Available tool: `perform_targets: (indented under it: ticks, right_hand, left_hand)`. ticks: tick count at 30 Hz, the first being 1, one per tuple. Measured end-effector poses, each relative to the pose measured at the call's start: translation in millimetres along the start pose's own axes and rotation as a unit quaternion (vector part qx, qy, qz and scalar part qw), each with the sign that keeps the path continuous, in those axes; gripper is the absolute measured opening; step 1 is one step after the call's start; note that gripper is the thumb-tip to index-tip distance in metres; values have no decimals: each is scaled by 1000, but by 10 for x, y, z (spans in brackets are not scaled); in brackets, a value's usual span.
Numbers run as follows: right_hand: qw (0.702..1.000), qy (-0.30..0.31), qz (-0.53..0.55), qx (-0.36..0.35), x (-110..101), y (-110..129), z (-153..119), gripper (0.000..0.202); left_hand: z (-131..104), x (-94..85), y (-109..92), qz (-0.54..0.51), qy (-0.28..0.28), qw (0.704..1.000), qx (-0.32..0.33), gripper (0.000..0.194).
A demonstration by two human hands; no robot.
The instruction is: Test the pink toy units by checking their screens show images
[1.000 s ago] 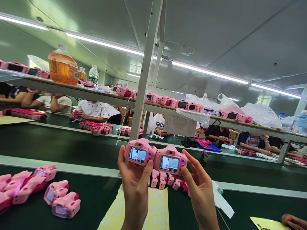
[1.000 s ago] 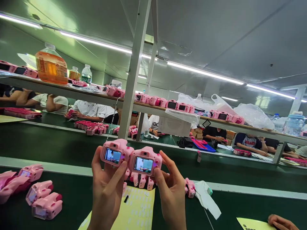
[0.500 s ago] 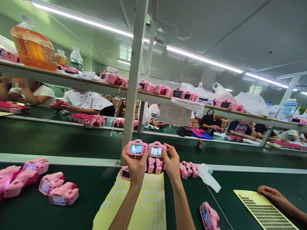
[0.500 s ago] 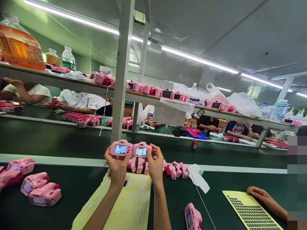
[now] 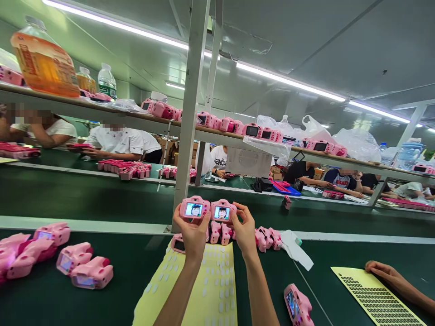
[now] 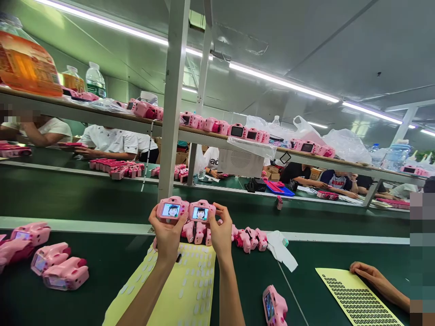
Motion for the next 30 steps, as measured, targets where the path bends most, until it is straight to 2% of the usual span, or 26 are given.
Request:
perform_targets:
  ticks: [6,10,13,15,17,20,23,27,30]
  right_hand:
    - [1000,-9,-1,-8,28,102,-24,59]
    - [999,-11,-8,-34,19,437,-107,57]
    - [998,-10,-10,-61,-17,805,-265,54]
    - [998,-6,-12,-68,-36,995,-438,52]
    - [998,7,-23,-60,-38,1069,-671,49]
    - [998,30,-54,-19,-36,937,-1119,43]
    - [996,25,-87,20,-107,651,-1604,40]
    - [992,-23,-121,39,-290,330,-2123,46]
    - [989,-51,-136,13,-375,277,-2358,45]
  left_hand:
    - [19,1,-2,15,12,1000,-20,66]
    - [-19,-25,-95,42,48,998,-29,72]
    - [-246,-178,-118,93,93,991,-41,88]
    - [-500,-360,-46,141,130,980,-58,93]
    - [-769,-590,84,192,164,965,-73,89]
    - [-1039,-950,295,289,199,933,-74,64]
    - [-1076,-1210,436,399,229,886,-53,43]
    - [-973,-1427,472,516,234,824,-19,45]
    - [-958,-1591,444,563,231,793,-9,48]
Point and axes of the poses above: each hand's wrist, its own z-axis towards the middle knuckle, its own x-axis out of the palm, y = z × x, the point moved 7 cm from there along z, towards the middle knuckle, and after that the axes turned 11 degrees about z, right-handed, at the moved point
